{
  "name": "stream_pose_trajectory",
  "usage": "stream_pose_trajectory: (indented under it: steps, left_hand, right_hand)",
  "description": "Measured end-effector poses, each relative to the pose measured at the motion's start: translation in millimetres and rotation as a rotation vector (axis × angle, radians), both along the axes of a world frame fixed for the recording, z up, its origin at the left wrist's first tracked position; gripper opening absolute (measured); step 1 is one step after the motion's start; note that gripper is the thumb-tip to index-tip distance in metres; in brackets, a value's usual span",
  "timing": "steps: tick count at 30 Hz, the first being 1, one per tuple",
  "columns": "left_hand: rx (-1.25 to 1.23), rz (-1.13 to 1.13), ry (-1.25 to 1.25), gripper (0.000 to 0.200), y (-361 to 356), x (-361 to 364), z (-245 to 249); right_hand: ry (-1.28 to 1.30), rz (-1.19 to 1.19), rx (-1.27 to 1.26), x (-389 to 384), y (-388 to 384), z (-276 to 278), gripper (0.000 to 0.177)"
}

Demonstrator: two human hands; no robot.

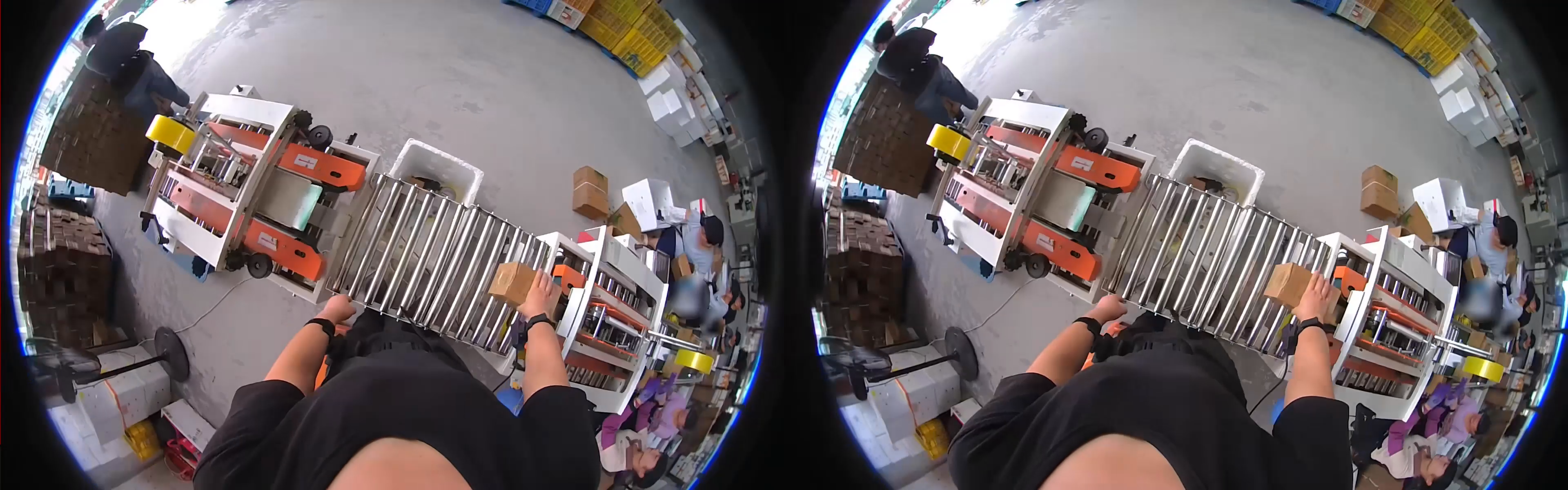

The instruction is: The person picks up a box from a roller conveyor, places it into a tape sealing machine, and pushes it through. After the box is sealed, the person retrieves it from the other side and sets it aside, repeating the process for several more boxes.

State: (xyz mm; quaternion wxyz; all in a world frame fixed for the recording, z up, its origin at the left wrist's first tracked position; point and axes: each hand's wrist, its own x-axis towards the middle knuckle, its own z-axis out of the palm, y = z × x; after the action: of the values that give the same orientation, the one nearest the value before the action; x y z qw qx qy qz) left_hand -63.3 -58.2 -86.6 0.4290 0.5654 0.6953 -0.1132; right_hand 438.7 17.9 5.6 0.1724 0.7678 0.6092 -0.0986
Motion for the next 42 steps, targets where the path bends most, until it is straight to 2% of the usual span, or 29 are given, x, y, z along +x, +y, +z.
stream_pose_trajectory:
  steps: [4,6,8,10,12,14,15,16,18,20,22,23,26,28,29,30,31,34,40,42]
  left_hand:
    - [-0.065,0.089,-0.001,0.044,-15,-8,11]
    - [-0.087,0.097,0.001,0.043,-20,-4,6]
    - [-0.068,0.126,-0.018,0.042,-21,2,6]
    - [-0.050,0.160,-0.026,0.041,-20,3,8]
    - [-0.037,0.198,-0.050,0.042,-18,5,10]
    - [-0.019,0.237,-0.068,0.044,-17,9,13]
    - [-0.008,0.255,-0.071,0.046,-18,9,15]
    - [-0.001,0.271,-0.072,0.048,-20,8,17]
    - [0.036,0.384,-0.062,0.049,-22,7,21]
    - [0.079,0.487,-0.049,0.050,-23,10,28]
    - [0.139,0.574,-0.034,0.049,-13,12,44]
    - [0.214,0.533,-0.046,0.048,-6,15,54]
    - [0.388,0.379,-0.062,0.047,18,25,83]
    - [0.440,0.247,-0.036,0.047,38,31,90]
    - [0.529,0.165,0.003,0.050,45,33,76]
    - [0.523,0.153,0.048,0.051,55,36,81]
    - [0.517,0.142,0.093,0.053,66,40,91]
    - [0.401,0.080,0.165,0.058,87,40,88]
    - [0.286,0.044,0.203,0.046,109,41,71]
    - [0.442,0.020,0.260,0.020,107,43,64]
  right_hand:
    - [0.130,-0.139,0.051,-67,22,23,0.101]
    - [0.147,-0.087,0.095,-108,25,14,0.098]
    - [0.214,0.062,0.119,-156,22,17,0.097]
    - [0.263,0.322,0.172,-195,17,2,0.096]
    - [0.300,0.653,0.087,-231,19,1,0.099]
    - [0.291,0.984,-0.113,-260,26,-12,0.100]
    - [0.316,1.077,-0.217,-274,34,-5,0.103]
    - [0.404,1.132,-0.213,-282,44,-8,0.103]
    - [0.502,1.066,-0.237,-295,66,-9,0.091]
    - [0.505,0.873,-0.162,-306,88,-3,0.063]
    - [0.509,0.742,0.093,-304,103,-19,0.037]
    - [0.515,0.672,0.122,-299,104,-21,0.030]
    - [0.495,0.694,0.219,-283,93,-26,0.032]
    - [0.442,0.706,0.054,-281,78,-18,0.043]
    - [0.442,0.649,-0.004,-283,69,-18,0.048]
    - [0.443,0.592,-0.059,-287,62,-18,0.054]
    - [0.444,0.540,-0.120,-293,58,-15,0.067]
    - [0.405,0.456,-0.166,-305,55,-5,0.073]
    - [0.273,0.440,-0.306,-319,71,3,0.060]
    - [0.226,0.462,-0.290,-323,78,-3,0.057]
